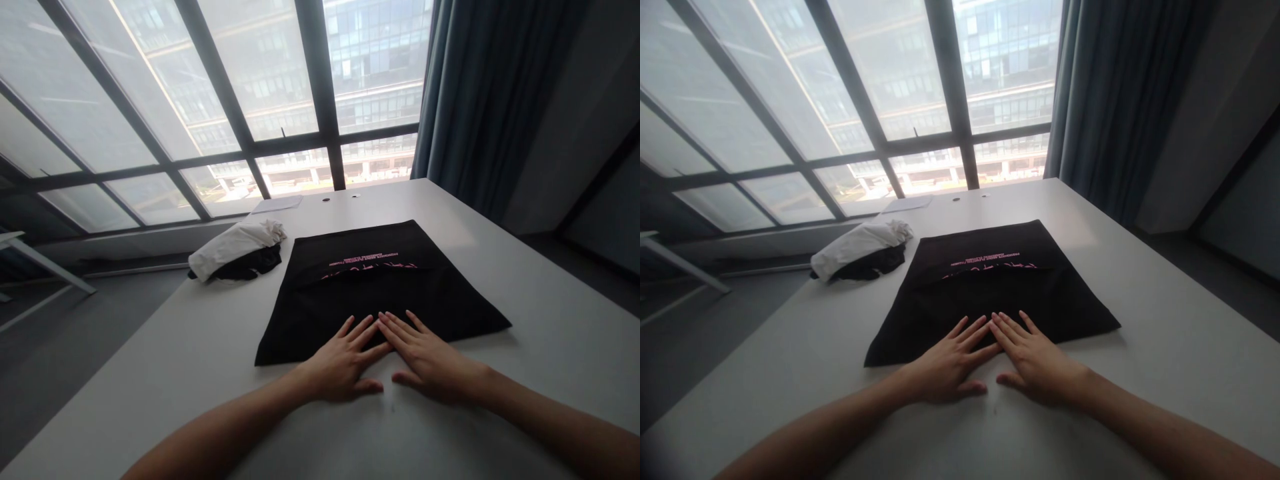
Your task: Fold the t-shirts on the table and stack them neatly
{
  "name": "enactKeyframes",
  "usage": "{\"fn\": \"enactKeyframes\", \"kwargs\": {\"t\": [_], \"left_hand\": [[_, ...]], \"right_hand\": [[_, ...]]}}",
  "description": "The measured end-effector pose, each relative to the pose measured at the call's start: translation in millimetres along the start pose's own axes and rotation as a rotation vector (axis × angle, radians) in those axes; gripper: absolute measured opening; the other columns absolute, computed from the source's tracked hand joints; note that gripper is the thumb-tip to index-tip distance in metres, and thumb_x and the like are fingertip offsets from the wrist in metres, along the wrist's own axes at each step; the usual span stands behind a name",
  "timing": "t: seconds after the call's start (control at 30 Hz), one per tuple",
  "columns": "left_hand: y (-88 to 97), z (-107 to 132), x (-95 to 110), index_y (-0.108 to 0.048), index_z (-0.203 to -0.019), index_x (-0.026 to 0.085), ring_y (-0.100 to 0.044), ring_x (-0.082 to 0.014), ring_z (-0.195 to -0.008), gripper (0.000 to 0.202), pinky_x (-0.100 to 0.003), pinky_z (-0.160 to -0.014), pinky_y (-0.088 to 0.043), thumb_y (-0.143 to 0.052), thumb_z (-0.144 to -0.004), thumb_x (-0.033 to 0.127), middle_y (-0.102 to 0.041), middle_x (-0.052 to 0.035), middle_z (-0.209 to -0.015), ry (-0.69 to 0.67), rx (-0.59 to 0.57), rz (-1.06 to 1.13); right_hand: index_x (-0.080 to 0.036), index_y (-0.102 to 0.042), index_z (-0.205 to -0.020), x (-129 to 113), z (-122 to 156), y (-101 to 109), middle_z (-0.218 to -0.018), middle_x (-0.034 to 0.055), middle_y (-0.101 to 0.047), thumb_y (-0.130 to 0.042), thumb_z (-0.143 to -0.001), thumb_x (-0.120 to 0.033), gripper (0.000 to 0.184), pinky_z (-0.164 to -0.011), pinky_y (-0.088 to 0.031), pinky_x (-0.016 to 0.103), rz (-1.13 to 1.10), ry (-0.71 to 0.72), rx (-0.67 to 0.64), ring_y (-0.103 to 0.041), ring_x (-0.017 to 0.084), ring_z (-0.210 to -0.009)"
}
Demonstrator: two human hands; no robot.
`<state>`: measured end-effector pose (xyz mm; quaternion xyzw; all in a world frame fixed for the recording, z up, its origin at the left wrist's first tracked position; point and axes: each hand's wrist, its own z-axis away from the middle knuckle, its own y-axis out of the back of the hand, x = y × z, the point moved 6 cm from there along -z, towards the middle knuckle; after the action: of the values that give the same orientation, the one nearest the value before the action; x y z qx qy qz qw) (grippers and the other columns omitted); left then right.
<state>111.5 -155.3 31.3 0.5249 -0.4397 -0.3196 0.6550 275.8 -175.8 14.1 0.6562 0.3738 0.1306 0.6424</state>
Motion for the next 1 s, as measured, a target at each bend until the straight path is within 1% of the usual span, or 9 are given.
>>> {"fn": "enactKeyframes", "kwargs": {"t": [0.13, 0.23, 0.3, 0.4, 0.5, 0.6, 0.73, 0.87, 1.0], "left_hand": [[6.2, -0.3, 3.0, -0.018, -0.163, 0.038, -0.011, -0.0363, -0.156, 0.080, -0.062, -0.124, -0.013, -0.048, -0.096, 0.070, -0.008, -0.0054, -0.171, 0.014, 0.003, 0.018], [25.7, 6.2, -2.6, -0.026, -0.161, 0.040, -0.019, -0.0320, -0.156, 0.066, -0.059, -0.125, -0.018, -0.042, -0.101, 0.064, -0.020, -0.0030, -0.169, 0.029, -0.002, 0.063], [42.7, 16.4, -18.9, -0.029, -0.160, 0.040, -0.022, -0.0266, -0.155, 0.057, -0.054, -0.126, -0.018, -0.033, -0.106, 0.057, -0.028, 0.0003, -0.167, 0.105, 0.051, 0.058], [54.1, 40.2, -60.7, -0.028, -0.161, 0.035, -0.020, -0.0258, -0.156, 0.058, -0.053, -0.127, -0.013, -0.028, -0.107, 0.055, -0.027, -0.0004, -0.168, 0.351, 0.182, -0.039], [36.4, 60.8, -96.0, -0.027, -0.162, 0.030, -0.015, -0.0286, -0.157, 0.063, -0.055, -0.127, -0.012, -0.030, -0.106, 0.058, -0.023, -0.0035, -0.169, 0.521, 0.188, -0.097], [17.7, 68.2, -110.7, -0.026, -0.162, 0.032, -0.012, -0.0278, -0.158, 0.064, -0.055, -0.126, -0.014, -0.029, -0.105, 0.060, -0.019, -0.0019, -0.170, 0.542, 0.160, -0.084], [20.2, 71.7, -113.7, -0.025, -0.162, 0.032, -0.012, -0.0265, -0.158, 0.064, -0.052, -0.127, -0.014, -0.028, -0.105, 0.060, -0.019, -0.0007, -0.170, 0.559, 0.222, -0.094], [17.4, 77.7, -115.8, -0.029, -0.161, 0.030, -0.014, -0.0280, -0.157, 0.064, -0.055, -0.126, -0.013, -0.030, -0.105, 0.060, -0.021, -0.0019, -0.169, 0.589, 0.185, -0.093], [13.5, 86.1, -121.0, -0.032, -0.161, 0.023, -0.020, -0.0254, -0.156, 0.060, -0.052, -0.126, -0.019, -0.028, -0.107, 0.051, -0.027, -0.0050, -0.167, 0.620, 0.198, -0.026]], "right_hand": [[-0.027, -0.012, -0.165, 3.6, -2.4, 6.1, -0.168, 0.0109, -0.021, -0.053, -0.100, -0.049, 0.080, -0.125, -0.017, 0.059, 0.036, -0.002, 0.084, -0.022, 0.032, -0.155], [-0.029, -0.017, -0.164, 19.3, -4.2, 25.3, -0.168, 0.0077, -0.023, -0.043, -0.105, -0.043, 0.067, -0.124, -0.021, 0.058, 0.099, -0.091, 0.206, -0.023, 0.030, -0.155], [-0.029, -0.017, -0.164, 41.0, -1.6, 40.6, -0.168, 0.0059, -0.023, -0.036, -0.106, -0.040, 0.062, -0.124, -0.021, 0.057, 0.152, -0.205, 0.284, -0.022, 0.029, -0.155], [-0.024, -0.022, -0.164, 85.1, 8.7, 54.5, -0.168, 0.0065, -0.023, -0.029, -0.106, -0.039, 0.061, -0.124, -0.021, 0.056, 0.230, -0.393, 0.353, -0.021, 0.028, -0.155], [-0.018, -0.030, -0.162, 124.1, 18.9, 46.4, -0.168, 0.0097, -0.025, -0.032, -0.103, -0.044, 0.064, -0.124, -0.020, 0.058, 0.269, -0.511, 0.288, -0.022, 0.030, -0.155], [-0.019, -0.036, -0.159, 142.5, 24.5, 31.0, -0.166, 0.0105, -0.030, -0.033, -0.102, -0.047, 0.064, -0.123, -0.020, 0.060, 0.271, -0.544, 0.188, -0.025, 0.030, -0.154], [-0.018, -0.036, -0.159, 144.7, 28.2, 29.0, -0.167, 0.0101, -0.027, -0.029, -0.103, -0.049, 0.064, -0.123, -0.023, 0.056, 0.277, -0.547, 0.209, -0.025, 0.028, -0.155], [-0.016, -0.041, -0.157, 144.8, 30.3, 28.5, -0.165, 0.0112, -0.031, -0.029, -0.102, -0.048, 0.065, -0.123, -0.024, 0.056, 0.307, -0.550, 0.176, -0.025, 0.029, -0.154], [-0.016, -0.043, -0.156, 143.1, 31.0, 27.8, -0.164, 0.0111, -0.034, -0.029, -0.102, -0.046, 0.063, -0.123, -0.025, 0.054, 0.327, -0.556, 0.156, -0.028, 0.028, -0.154]]}}
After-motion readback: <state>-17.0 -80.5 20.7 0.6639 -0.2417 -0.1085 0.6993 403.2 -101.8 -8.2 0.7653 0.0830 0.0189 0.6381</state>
